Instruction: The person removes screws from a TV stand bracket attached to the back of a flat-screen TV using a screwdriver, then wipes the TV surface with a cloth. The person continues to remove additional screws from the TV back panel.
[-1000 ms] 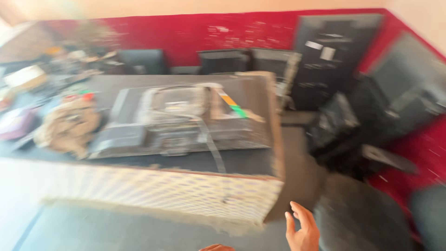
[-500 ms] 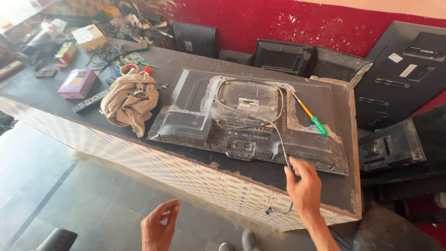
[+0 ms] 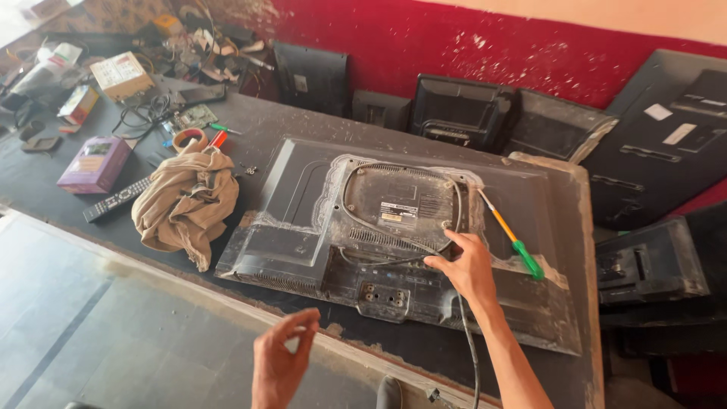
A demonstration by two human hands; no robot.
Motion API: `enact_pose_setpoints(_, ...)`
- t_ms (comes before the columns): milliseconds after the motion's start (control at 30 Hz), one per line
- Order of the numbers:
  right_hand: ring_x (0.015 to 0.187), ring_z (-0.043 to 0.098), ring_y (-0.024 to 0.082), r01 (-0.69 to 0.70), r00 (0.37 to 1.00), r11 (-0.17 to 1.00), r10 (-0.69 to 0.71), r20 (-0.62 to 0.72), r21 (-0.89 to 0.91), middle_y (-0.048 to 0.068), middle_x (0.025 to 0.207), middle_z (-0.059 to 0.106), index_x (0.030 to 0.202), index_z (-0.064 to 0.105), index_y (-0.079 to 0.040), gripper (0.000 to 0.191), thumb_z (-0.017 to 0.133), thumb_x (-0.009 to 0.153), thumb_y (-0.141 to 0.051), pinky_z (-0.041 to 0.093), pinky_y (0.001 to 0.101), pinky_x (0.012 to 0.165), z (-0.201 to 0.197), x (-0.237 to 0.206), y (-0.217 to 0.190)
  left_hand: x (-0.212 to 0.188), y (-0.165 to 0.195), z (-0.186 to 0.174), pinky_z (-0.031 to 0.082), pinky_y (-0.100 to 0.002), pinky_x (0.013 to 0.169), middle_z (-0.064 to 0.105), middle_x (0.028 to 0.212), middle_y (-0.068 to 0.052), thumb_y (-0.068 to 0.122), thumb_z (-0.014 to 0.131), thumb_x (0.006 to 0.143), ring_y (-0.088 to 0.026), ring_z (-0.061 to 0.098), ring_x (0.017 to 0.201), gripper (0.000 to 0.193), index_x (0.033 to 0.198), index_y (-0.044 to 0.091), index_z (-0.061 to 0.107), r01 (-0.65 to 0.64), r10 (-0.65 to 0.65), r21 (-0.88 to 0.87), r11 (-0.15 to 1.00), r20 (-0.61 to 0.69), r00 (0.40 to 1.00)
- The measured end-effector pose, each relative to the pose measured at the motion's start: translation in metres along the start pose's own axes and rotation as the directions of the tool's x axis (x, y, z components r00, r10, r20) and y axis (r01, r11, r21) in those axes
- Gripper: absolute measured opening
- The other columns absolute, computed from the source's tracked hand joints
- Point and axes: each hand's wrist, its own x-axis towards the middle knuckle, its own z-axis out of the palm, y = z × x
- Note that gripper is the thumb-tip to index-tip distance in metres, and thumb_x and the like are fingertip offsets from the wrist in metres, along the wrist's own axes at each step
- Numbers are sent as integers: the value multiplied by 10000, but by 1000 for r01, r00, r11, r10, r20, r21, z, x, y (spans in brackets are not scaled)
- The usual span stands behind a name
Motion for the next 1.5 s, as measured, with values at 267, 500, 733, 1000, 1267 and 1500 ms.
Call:
enact_pose_setpoints(267, 920, 698, 187, 100, 966, 991, -76, -247, 88, 108, 1251, 630, 1298, 678, -19, 715, 924, 631, -92, 558, 322, 825, 4, -10, -29, 117, -11, -52, 573, -369, 884, 780, 1143, -116, 49, 752, 894, -293, 753, 1028, 121, 1004, 98, 746, -335, 445, 450, 828, -165, 880)
enact_pose_setpoints(500, 1091, 707, 212, 247, 931, 928, -148, -333, 278, 142, 1339, 548, 1315, 639, 8, 569, 806, 773, 53, 638, 318, 896, 5, -62, -43, 267, -32, -143, 303, -567, 1160, 381, 1600, -222, 318, 895, 710, -436, 334, 1473, 1036, 1560, 63, 360, -32, 312, 750, 661, -236, 920)
enact_pose_setpoints(733, 865, 704, 161, 88, 934, 977, -12, -358, 196, 151, 1155, 636, 1212, 691, -7, 447, 784, 777, 42, 605, 272, 777, 40, -146, 45, 348, -63, -176, 425, -577, 990, 560, 1389, -241, 379, 942, 574, -461, 529, 1247, 1119, 1495, 56, 393, 37, 156, 795, 605, -164, 974)
enact_pose_setpoints(1000, 863, 700, 158, -23, 909, 967, 126, -398, 253, 134, 1045, 697, 1166, 741, -48, 358, 771, 818, 32, 575, 286, 816, 99, -237, 51, 379, -93, -216, 521, -471, 947, 719, 1105, -198, 133, 792, 745, -396, 677, 1065, 455, 1173, -12, 732, -286, 584, 790, 543, -110, 804)
enact_pose_setpoints(1267, 763, 744, 133, -302, 895, 944, 233, -381, -133, 33, 846, 738, 1065, 791, -112, 362, 743, 742, 44, 609, 249, 741, 126, -265, -13, 359, 4, -227, 527, -394, 1033, 666, 1164, -200, -29, 656, 737, -363, 642, 1075, 557, 1292, -64, 679, -553, 746, 583, 595, -145, 650)
enact_pose_setpoints(1500, 819, 732, 210, -101, 927, 917, -54, -371, -385, 23, 890, 731, 802, 723, -107, 143, 688, 764, 26, 579, 322, 729, 59, -216, -95, 329, 91, -144, 548, -457, 1012, 694, 1100, -217, 9, 781, 695, -384, 677, 1046, 521, 1205, -70, 708, -754, 850, 435, 493, -56, 524)
